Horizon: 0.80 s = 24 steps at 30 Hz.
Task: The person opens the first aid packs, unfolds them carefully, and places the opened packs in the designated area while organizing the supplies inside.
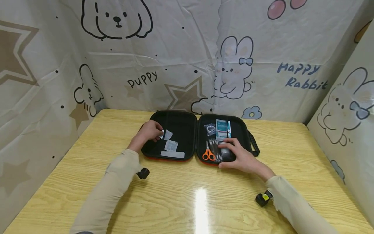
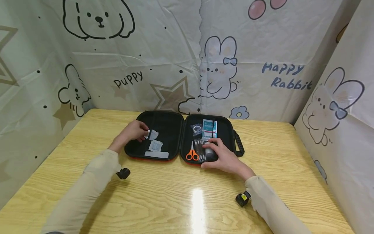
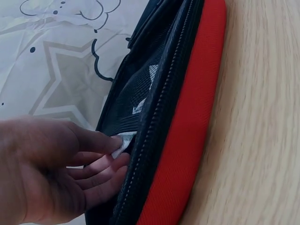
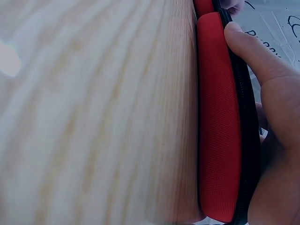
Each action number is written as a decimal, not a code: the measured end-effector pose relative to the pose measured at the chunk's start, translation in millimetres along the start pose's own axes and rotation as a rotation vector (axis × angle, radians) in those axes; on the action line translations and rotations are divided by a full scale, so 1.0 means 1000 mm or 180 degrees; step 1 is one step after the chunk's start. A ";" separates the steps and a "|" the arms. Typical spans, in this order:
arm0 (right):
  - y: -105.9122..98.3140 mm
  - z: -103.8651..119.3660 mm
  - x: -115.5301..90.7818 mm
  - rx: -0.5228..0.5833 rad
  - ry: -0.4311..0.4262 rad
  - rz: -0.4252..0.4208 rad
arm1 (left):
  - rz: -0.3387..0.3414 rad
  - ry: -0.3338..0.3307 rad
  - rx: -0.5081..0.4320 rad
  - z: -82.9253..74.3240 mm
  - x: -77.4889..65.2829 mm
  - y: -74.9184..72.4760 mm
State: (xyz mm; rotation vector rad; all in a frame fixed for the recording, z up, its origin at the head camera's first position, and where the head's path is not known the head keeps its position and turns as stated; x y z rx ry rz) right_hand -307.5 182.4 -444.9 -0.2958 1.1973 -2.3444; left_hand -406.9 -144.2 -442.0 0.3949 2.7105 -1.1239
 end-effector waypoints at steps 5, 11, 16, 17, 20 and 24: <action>0.000 0.000 0.000 0.0000 0.0003 0.0012 | -0.0041 -0.0037 0.0020 -0.002 -0.001 0.003; 0.000 0.001 0.000 0.0008 0.0006 0.0011 | 0.0192 0.0027 -0.0481 -0.009 -0.005 0.014; 0.001 0.001 0.000 0.0029 -0.0010 0.0015 | 0.0401 0.0023 -0.0678 -0.010 -0.006 0.021; 0.001 0.000 0.000 0.0032 -0.0010 0.0018 | 0.0410 0.0015 -0.0648 -0.010 -0.006 0.021; 0.002 -0.001 0.000 0.0023 0.0004 0.0021 | 0.0343 0.0007 -0.0478 -0.008 -0.004 0.017; 0.001 0.000 0.000 0.0020 -0.0002 0.0009 | 0.0080 0.0004 -0.0144 -0.006 -0.005 0.005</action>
Point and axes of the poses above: each hand's wrist, its own x-axis towards the middle knuckle, its own y-axis out of the palm, z = x × y, the point moved 10 cm from there along x, towards the middle knuckle, and after that the axes turned 4 degrees about z, right-handed, at the moved point
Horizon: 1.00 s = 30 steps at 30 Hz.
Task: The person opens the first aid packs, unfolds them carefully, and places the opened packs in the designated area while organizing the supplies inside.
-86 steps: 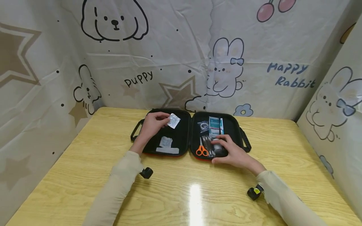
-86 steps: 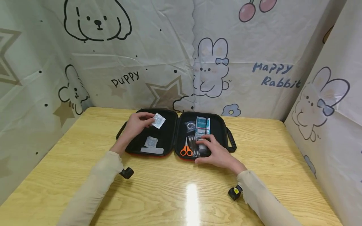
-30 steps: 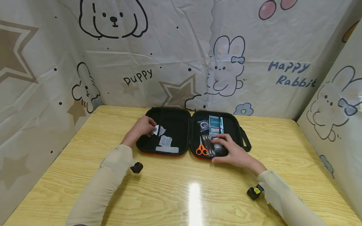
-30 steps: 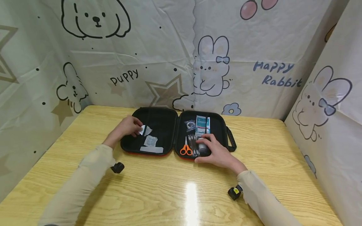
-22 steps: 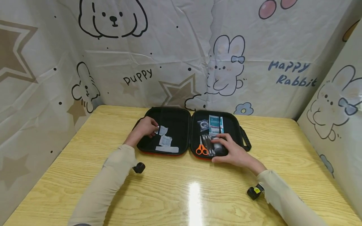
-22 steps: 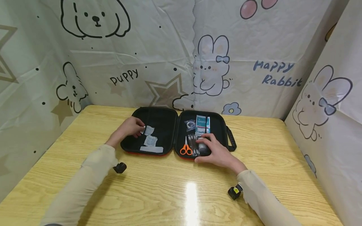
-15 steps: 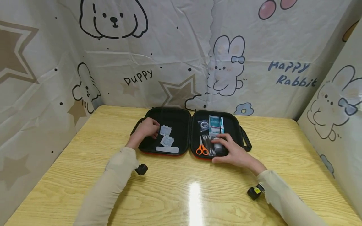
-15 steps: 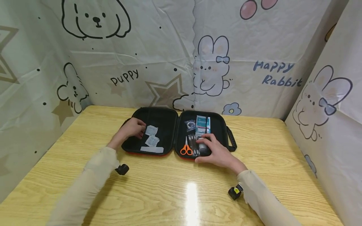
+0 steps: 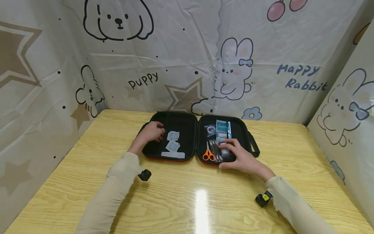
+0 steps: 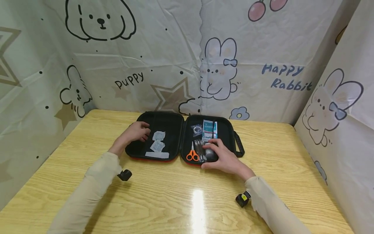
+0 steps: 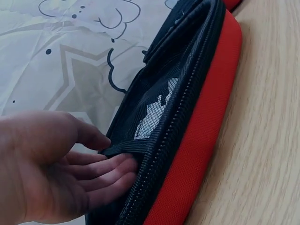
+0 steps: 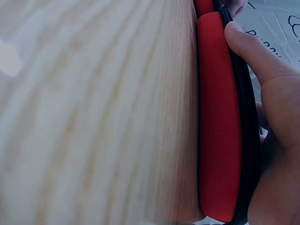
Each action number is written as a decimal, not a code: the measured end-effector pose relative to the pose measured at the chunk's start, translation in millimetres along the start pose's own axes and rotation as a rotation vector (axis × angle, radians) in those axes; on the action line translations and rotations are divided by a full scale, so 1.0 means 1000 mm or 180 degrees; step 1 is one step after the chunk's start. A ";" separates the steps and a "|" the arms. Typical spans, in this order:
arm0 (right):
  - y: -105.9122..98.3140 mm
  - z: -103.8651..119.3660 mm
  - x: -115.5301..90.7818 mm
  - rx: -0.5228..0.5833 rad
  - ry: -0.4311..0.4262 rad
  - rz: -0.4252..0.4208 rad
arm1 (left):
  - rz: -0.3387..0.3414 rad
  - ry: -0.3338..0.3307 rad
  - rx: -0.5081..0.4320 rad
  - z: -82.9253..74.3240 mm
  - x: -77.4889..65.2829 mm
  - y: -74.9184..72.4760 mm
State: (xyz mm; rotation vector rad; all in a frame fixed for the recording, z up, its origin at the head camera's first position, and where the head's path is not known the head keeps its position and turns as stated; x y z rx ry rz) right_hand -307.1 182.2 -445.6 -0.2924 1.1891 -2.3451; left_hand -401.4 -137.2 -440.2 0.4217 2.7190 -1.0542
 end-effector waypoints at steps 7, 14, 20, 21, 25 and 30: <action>-0.001 0.000 -0.001 0.0015 -0.0016 0.0009 | -0.0382 0.0435 0.0664 -0.026 -0.004 -0.007; 0.000 -0.002 0.000 0.0010 0.0008 0.0006 | -0.0073 0.1009 0.0822 -0.075 -0.014 0.023; 0.000 -0.001 0.000 0.0013 0.0005 0.0002 | 0.0326 0.1264 0.0998 -0.099 -0.021 0.061; 0.000 -0.001 0.000 0.0020 0.0008 0.0001 | 0.0394 0.1277 0.1016 -0.101 -0.023 0.067; 0.000 -0.002 0.001 0.0039 0.0039 0.0004 | 0.0585 0.1323 0.1016 -0.109 -0.029 0.087; 0.000 -0.003 0.002 0.0029 0.0087 0.0009 | 0.0654 0.1490 0.1094 -0.118 -0.035 0.107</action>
Point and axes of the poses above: each hand's wrist, its own x-axis towards the middle knuckle, its own y-axis out of the palm, z = x × y, the point moved 10 cm from there along x, towards the middle knuckle, and after that the axes turned 4 degrees about z, right-handed, at the moved point
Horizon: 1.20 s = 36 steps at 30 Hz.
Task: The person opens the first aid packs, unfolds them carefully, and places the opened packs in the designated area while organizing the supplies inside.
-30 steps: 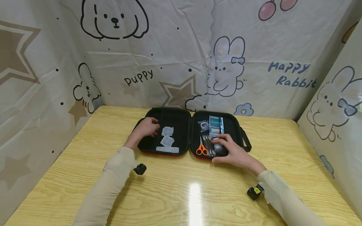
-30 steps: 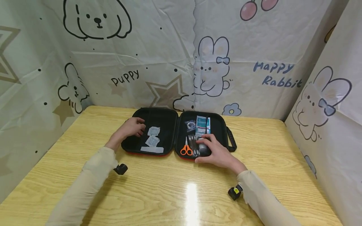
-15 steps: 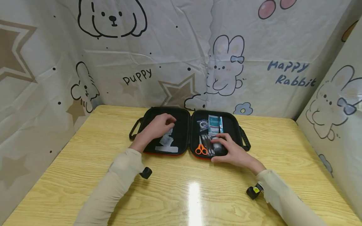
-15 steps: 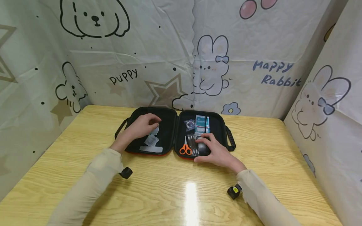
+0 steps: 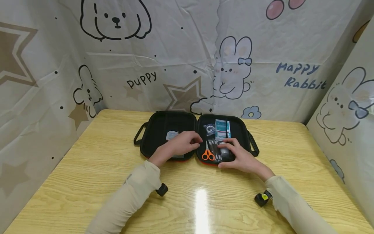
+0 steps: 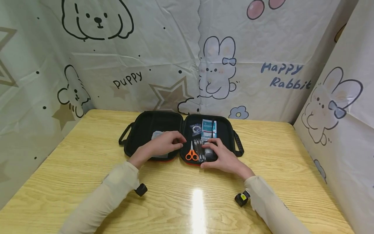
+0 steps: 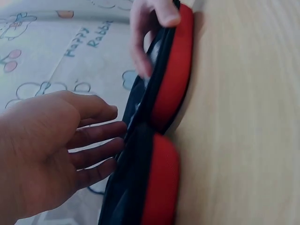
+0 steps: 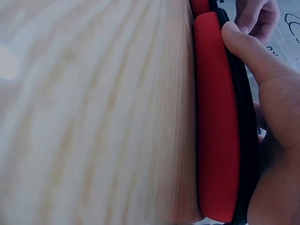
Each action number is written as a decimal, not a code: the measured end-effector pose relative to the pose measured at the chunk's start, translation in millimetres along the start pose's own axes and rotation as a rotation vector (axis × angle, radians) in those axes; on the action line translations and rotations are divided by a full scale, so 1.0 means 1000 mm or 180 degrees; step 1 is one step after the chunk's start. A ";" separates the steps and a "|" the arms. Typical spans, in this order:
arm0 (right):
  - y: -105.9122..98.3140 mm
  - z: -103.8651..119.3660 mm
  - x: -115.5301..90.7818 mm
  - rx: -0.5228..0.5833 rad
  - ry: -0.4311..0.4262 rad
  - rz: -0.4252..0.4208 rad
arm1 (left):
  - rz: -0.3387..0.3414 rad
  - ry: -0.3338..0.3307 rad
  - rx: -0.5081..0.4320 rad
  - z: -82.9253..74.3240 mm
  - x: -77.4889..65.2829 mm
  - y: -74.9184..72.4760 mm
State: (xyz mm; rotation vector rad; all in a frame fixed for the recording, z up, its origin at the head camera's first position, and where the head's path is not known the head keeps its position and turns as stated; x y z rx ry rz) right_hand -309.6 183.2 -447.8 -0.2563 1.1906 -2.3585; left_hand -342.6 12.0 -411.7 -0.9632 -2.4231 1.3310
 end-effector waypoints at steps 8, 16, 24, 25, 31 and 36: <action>-0.001 -0.001 0.000 -0.0018 0.0025 -0.0018 | 0.0071 0.0098 0.0528 -0.017 0.004 0.024; -0.002 0.001 0.000 -0.0061 -0.0013 -0.0030 | -0.0013 -0.0113 0.0829 -0.021 0.004 0.029; 0.000 0.000 -0.001 -0.0023 0.0005 -0.0005 | 0.0035 -0.0502 0.1127 -0.027 0.012 0.031; 0.001 0.000 -0.001 -0.0023 0.0006 -0.0006 | 0.0017 -0.0543 0.1144 -0.028 0.013 0.031; 0.001 -0.001 0.000 -0.0026 -0.0007 -0.0021 | -0.0109 -0.0665 0.1221 -0.029 0.015 0.032; 0.000 -0.001 0.000 -0.0043 -0.0006 -0.0030 | -0.0137 -0.0626 0.1189 -0.025 0.017 0.034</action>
Point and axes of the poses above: each hand's wrist, its own x-axis towards the middle knuckle, its own y-axis out of the palm, z = x × y, the point moved 10 cm from there along x, towards the middle knuckle, and after that the axes turned 4 degrees about z, right-handed, at the moved point
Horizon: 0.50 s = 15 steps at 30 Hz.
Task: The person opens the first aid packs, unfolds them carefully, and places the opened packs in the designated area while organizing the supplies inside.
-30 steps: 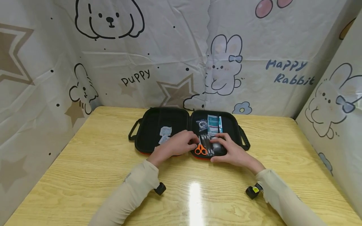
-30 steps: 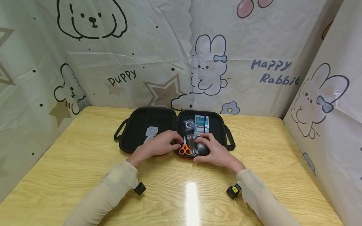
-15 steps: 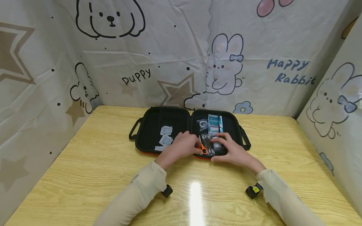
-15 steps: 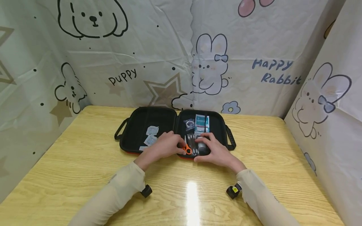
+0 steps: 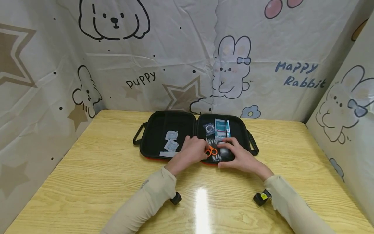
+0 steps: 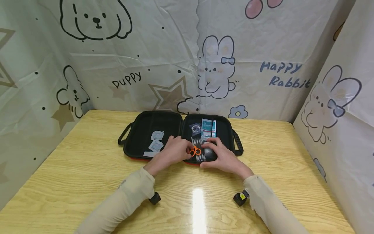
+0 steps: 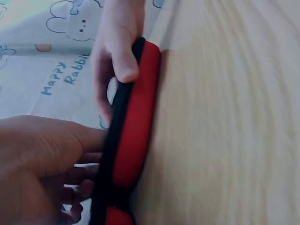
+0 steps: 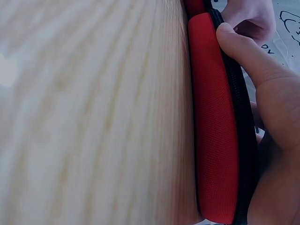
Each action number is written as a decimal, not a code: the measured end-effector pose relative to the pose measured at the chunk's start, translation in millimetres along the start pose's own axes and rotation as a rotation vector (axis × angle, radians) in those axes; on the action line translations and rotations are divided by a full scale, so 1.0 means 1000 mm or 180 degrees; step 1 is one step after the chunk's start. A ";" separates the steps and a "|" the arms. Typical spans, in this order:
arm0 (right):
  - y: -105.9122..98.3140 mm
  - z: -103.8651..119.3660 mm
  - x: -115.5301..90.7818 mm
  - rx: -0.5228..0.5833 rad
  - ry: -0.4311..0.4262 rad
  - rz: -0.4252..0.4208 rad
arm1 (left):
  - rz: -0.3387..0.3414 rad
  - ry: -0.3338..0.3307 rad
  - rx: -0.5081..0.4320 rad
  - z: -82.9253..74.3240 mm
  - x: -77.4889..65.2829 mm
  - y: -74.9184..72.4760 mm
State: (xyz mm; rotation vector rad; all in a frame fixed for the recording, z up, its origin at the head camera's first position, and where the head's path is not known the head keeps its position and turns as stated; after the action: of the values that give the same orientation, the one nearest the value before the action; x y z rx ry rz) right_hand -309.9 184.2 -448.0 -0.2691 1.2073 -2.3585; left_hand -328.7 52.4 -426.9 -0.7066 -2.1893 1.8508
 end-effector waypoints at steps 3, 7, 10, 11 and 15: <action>0.000 0.000 0.000 0.0014 0.0015 0.0013 | -0.0009 0.0066 -0.0118 0.004 0.001 0.003; 0.000 0.001 -0.001 0.0024 0.0026 0.0019 | -0.0122 0.0139 -0.0259 0.008 0.003 0.004; 0.000 0.001 -0.001 0.0024 0.0027 0.0019 | -0.0248 0.0146 -0.0265 0.010 0.002 0.003; 0.000 0.002 -0.001 0.0022 0.0026 0.0015 | -0.0276 0.0138 -0.0263 0.010 0.003 0.003; 0.000 0.001 -0.001 0.0006 0.0034 0.0010 | -0.0354 0.0094 -0.0304 0.011 0.003 0.005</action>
State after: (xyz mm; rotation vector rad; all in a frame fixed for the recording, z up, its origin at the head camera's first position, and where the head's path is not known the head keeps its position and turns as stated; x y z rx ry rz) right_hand -308.8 183.3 -447.4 -0.2542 1.2094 -2.3613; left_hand -334.6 44.8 -434.7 -0.6116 -2.2617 1.6820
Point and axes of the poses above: each hand's wrist, its own x-axis towards the middle knuckle, its own y-axis out of the palm, z = x × y, the point moved 10 cm from there along x, towards the middle knuckle, and after that the axes turned 4 degrees about z, right-handed, at the moved point
